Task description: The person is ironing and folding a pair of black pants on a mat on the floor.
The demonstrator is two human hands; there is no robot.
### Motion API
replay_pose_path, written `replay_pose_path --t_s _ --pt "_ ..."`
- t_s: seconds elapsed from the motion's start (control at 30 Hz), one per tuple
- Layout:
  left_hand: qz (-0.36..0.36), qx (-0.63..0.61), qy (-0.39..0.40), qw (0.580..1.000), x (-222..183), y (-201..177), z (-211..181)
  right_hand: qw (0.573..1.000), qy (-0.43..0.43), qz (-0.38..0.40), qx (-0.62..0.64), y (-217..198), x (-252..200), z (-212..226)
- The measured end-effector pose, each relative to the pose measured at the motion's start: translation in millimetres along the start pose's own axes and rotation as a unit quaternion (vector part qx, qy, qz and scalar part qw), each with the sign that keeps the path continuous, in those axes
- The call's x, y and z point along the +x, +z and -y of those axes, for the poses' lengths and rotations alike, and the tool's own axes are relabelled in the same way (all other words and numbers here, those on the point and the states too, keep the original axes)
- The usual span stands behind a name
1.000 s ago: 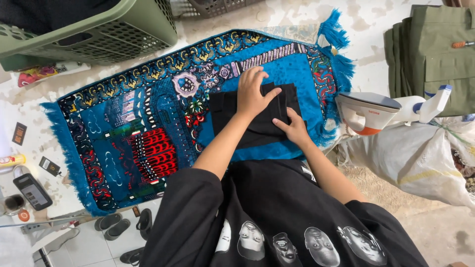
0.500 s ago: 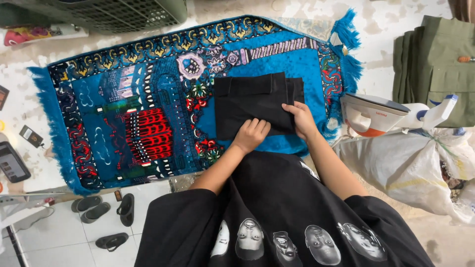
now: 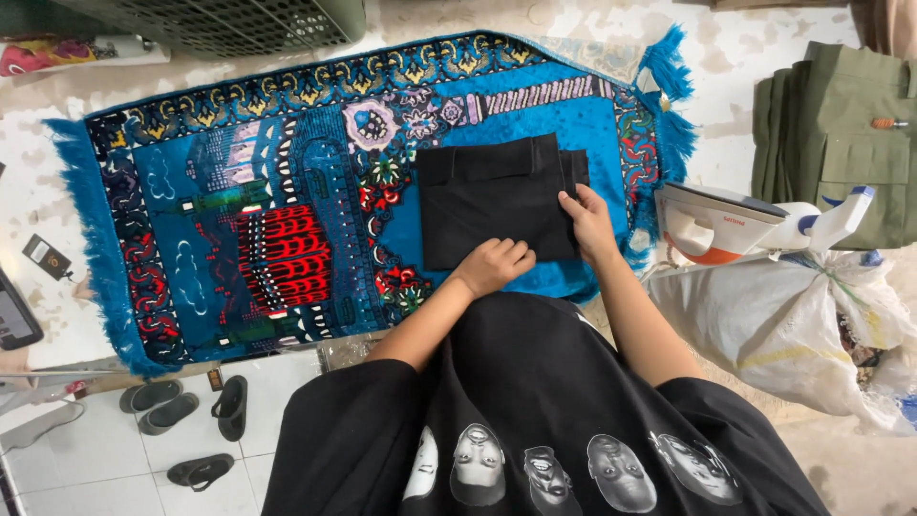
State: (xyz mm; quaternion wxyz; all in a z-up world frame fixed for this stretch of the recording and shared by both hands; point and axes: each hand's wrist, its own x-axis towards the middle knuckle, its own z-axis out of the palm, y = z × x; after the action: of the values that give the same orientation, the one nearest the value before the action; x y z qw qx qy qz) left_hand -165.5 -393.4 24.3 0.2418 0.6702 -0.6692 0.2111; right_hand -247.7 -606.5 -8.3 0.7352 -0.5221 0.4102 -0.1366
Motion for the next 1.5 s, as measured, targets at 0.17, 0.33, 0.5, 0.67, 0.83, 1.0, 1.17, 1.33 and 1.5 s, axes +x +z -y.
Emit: replay_pose_path --t_s 0.17,0.33,0.5,0.67,0.83,1.0,1.17,1.33,1.5 --pt "-0.006 -0.009 0.003 1.000 -3.5 14.2 -0.6 0.951 -0.134 -0.124 -0.252 -17.7 -52.0 20.3" --pt "0.006 -0.001 -0.018 1.000 -5.5 14.2 -4.1 0.964 0.014 -0.168 -0.206 -13.5 -112.1 11.0" --pt "0.027 -0.038 0.006 0.999 -8.4 17.3 -5.3 0.952 -0.039 -0.125 -0.277 -23.4 -81.6 -36.8" --pt "0.013 -0.093 0.038 0.995 -0.5 7.7 2.5 0.977 -0.059 -0.087 -0.188 7.2 -88.7 7.1" --pt "-0.059 -0.091 -0.035 0.993 25.3 21.1 48.4 0.998 -0.045 -0.018 -0.050 -5.5 -76.8 -17.8" --pt "0.324 -0.254 -0.259 0.874 90.6 20.6 118.5 1.000 0.004 0.022 0.014 -9.0 -77.0 -4.7" --pt "0.452 -0.318 -0.300 0.778 103.5 97.9 147.7 0.998 0.014 0.018 0.062 -16.9 -68.4 -16.7" --pt "0.418 -0.341 -0.349 0.766 102.6 105.7 142.0 0.994 0.010 -0.005 0.113 -12.7 -73.0 -21.5" --pt "0.411 -0.249 -0.442 0.758 86.0 99.0 130.0 0.947 -0.137 -0.142 -0.254 -1.1 -85.7 -17.0"
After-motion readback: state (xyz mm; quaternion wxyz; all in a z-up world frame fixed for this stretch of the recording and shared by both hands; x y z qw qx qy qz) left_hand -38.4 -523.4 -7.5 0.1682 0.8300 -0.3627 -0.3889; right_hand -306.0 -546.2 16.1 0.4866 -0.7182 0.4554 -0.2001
